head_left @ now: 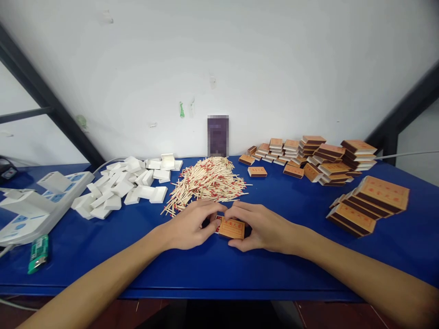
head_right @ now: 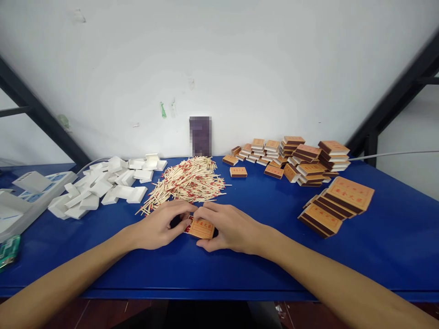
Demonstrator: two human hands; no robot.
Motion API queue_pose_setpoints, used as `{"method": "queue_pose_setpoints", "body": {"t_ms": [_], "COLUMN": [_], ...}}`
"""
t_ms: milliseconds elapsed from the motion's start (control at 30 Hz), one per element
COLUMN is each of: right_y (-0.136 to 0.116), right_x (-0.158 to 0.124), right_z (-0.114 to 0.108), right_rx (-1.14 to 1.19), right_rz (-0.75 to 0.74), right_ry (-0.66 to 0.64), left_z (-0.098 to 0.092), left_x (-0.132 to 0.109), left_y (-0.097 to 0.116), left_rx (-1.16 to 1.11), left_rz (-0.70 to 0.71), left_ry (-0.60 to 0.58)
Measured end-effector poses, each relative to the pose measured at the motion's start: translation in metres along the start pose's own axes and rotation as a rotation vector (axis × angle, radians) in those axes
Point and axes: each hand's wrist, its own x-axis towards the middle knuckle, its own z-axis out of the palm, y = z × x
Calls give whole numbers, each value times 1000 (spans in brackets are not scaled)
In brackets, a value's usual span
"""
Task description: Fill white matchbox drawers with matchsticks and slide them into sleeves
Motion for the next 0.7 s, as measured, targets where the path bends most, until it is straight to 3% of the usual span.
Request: {"method": "queue_pose_setpoints", "body": {"t_ms": [700], "right_y": [-2], "right_x": [-1], "right_z": [3], "right_rx": [16], "right_rz": [46], "right_ry": [62], "left_z": [-1], "left_x": [-2], "left_y": [-2], "left_rx": [-32], "left_rz": [29], "left_ry": [-15]}}
